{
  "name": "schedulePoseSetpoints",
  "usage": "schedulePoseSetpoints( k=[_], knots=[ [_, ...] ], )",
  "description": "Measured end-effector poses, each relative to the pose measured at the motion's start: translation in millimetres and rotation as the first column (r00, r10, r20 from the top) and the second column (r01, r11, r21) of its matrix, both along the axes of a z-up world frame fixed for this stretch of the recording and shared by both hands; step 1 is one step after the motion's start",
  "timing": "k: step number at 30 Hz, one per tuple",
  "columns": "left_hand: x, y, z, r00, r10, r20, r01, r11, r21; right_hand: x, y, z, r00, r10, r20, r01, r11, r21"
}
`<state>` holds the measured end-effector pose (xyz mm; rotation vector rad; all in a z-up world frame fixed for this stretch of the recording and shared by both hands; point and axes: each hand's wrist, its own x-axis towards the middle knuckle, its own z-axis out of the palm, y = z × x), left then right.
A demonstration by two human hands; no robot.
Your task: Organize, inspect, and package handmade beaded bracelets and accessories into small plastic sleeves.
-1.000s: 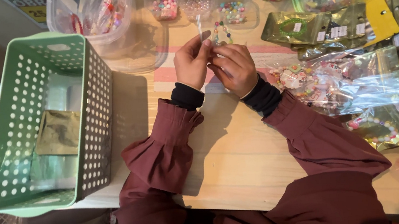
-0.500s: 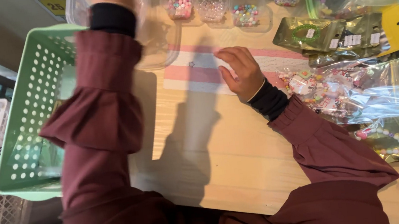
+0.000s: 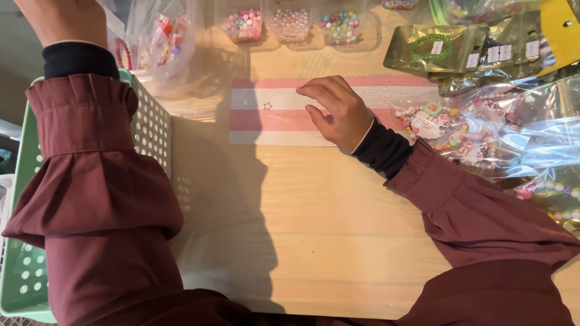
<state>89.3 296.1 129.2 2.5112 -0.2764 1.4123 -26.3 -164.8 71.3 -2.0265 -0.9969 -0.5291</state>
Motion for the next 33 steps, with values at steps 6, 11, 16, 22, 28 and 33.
schedulePoseSetpoints(
  k=[6,11,16,22,28,33],
  knots=[
    [-20,-26,5,0.882,0.189,-0.431,-0.132,0.978,0.159,4,1,-5,1.000,0.001,-0.003,-0.001,1.000,-0.016],
    [24,-8,-29,0.590,0.386,-0.710,-0.149,0.915,0.374,5,-1,-7,1.000,0.000,-0.029,0.001,1.000,0.010],
    [36,-37,-4,0.561,0.372,-0.739,-0.119,0.920,0.373,10,-3,-9,1.000,0.004,-0.012,-0.004,1.000,0.024],
    [50,-57,-15,0.485,0.353,-0.800,-0.081,0.929,0.361,11,-5,-12,1.000,0.018,-0.025,-0.018,1.000,0.001],
    [43,-47,-38,0.370,0.349,-0.861,-0.112,0.937,0.332,13,-6,-13,0.998,0.024,-0.051,-0.025,1.000,-0.017],
    [45,-31,-49,0.275,0.346,-0.897,-0.169,0.936,0.309,12,-5,-10,0.995,0.016,-0.094,-0.018,0.999,-0.027]
  ],
)
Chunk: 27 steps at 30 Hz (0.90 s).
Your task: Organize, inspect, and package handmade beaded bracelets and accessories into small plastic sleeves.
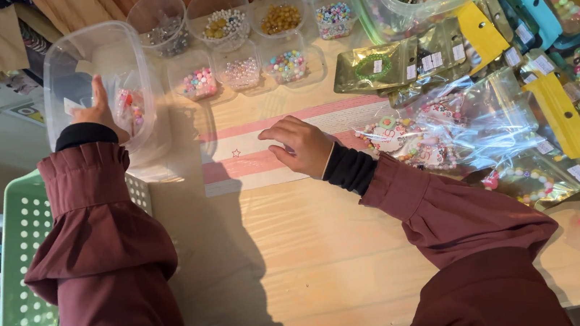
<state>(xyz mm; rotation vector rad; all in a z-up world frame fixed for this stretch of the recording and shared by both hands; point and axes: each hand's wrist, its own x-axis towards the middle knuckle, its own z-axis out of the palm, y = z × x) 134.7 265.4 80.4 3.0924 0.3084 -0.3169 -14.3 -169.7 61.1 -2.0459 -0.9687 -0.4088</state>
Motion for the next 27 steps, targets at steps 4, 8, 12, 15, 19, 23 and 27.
schedulePoseSetpoints(
  k=[4,8,12,15,19,23,27],
  knots=[
    [-15,-50,31,0.999,0.026,0.022,-0.027,0.999,0.030,0,1,1,0.999,-0.015,-0.034,0.016,1.000,0.008],
    [-21,-114,30,0.893,-0.256,0.370,0.164,0.951,0.261,-1,1,-1,1.000,-0.010,-0.009,0.010,1.000,0.027],
    [-38,-202,21,0.769,-0.388,0.508,0.252,0.915,0.316,5,-1,-11,0.999,-0.033,0.020,0.032,0.999,0.039],
    [-79,-254,3,0.690,-0.388,0.611,0.437,0.896,0.075,11,-7,-7,0.994,-0.090,0.064,0.080,0.986,0.149],
    [-116,-279,-51,0.594,-0.129,0.794,0.626,0.694,-0.356,28,-21,3,0.973,-0.154,-0.170,0.211,0.894,0.395],
    [-120,-278,-75,0.681,-0.106,0.725,0.642,0.561,-0.522,68,-52,11,0.978,-0.075,-0.193,0.186,0.722,0.666],
    [-124,-277,-74,0.701,-0.024,0.713,0.617,0.522,-0.589,120,-119,46,0.978,-0.087,-0.188,0.204,0.571,0.795]
  ],
)
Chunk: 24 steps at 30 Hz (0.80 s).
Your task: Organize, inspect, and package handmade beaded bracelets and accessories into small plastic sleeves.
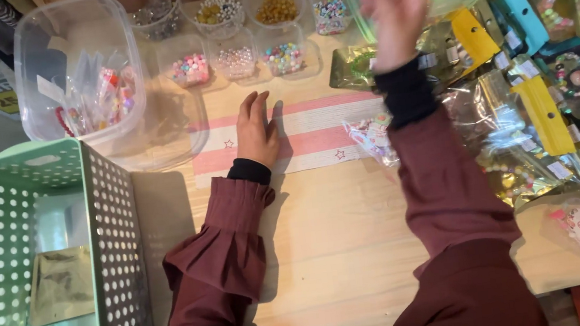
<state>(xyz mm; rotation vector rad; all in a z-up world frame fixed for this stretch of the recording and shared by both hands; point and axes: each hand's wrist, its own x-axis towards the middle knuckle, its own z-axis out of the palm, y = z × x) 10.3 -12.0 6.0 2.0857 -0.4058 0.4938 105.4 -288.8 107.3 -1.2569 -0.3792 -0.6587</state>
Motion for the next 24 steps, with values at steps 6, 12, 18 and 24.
schedulePoseSetpoints(
  k=[6,12,18,24],
  knots=[
    [9,2,-5,0.999,0.012,0.047,-0.009,0.998,-0.063,98,-103,-14,0.937,-0.291,0.192,0.348,0.819,-0.456],
    [7,4,-10,0.999,0.037,-0.013,-0.038,0.996,-0.076,144,-157,-55,0.918,-0.384,0.104,0.281,0.442,-0.852],
    [9,3,-4,0.999,0.019,-0.025,-0.021,0.996,-0.092,264,-279,-157,0.985,-0.168,-0.029,-0.041,-0.068,-0.997],
    [9,3,-7,0.999,0.018,-0.037,-0.020,0.998,-0.061,236,-234,-119,0.974,-0.149,-0.172,-0.220,-0.410,-0.885]
  ],
)
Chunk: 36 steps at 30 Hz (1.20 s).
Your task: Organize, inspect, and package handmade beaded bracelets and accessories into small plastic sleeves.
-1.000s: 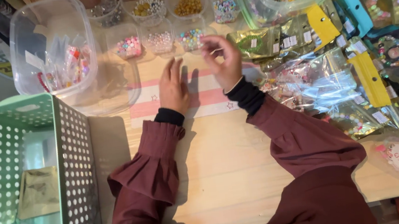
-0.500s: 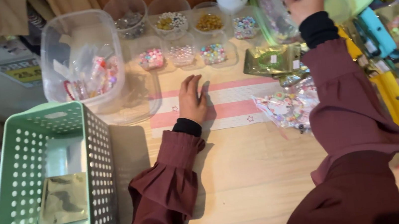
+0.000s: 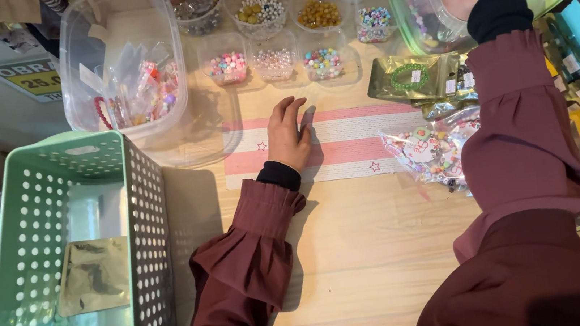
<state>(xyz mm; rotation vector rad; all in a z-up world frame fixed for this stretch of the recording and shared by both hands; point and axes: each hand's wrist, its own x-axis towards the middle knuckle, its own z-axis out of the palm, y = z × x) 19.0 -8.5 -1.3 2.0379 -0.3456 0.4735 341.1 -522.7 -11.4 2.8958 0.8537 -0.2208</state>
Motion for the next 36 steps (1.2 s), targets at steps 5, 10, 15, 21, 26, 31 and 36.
schedulePoseSetpoints(
  k=[5,10,15,21,26,31,36],
  knots=[
    [-1,-1,0,1.000,-0.001,-0.003,0.001,1.000,0.004,55,-46,-61,0.982,-0.185,0.042,0.190,0.940,-0.285],
    [-1,-1,0,1.000,-0.008,-0.012,0.008,1.000,0.008,11,-19,-28,0.926,-0.354,0.131,0.366,0.927,-0.081],
    [-1,0,3,1.000,-0.007,-0.009,0.007,1.000,0.013,-47,33,20,0.720,-0.691,0.064,0.551,0.626,0.552],
    [-2,0,4,1.000,-0.005,-0.025,0.005,1.000,0.016,-63,40,27,0.722,-0.670,0.171,0.322,0.544,0.775],
    [-3,0,2,1.000,0.001,-0.029,-0.001,1.000,0.013,-13,1,-15,0.633,-0.766,0.114,0.666,0.614,0.424],
    [1,-1,-1,1.000,0.012,-0.011,-0.011,1.000,0.016,-28,20,11,0.689,-0.716,-0.109,0.723,0.670,0.166],
    [-1,-1,0,1.000,0.004,-0.017,-0.004,1.000,0.017,-58,56,47,0.685,-0.686,-0.244,0.706,0.708,-0.008]
  ],
)
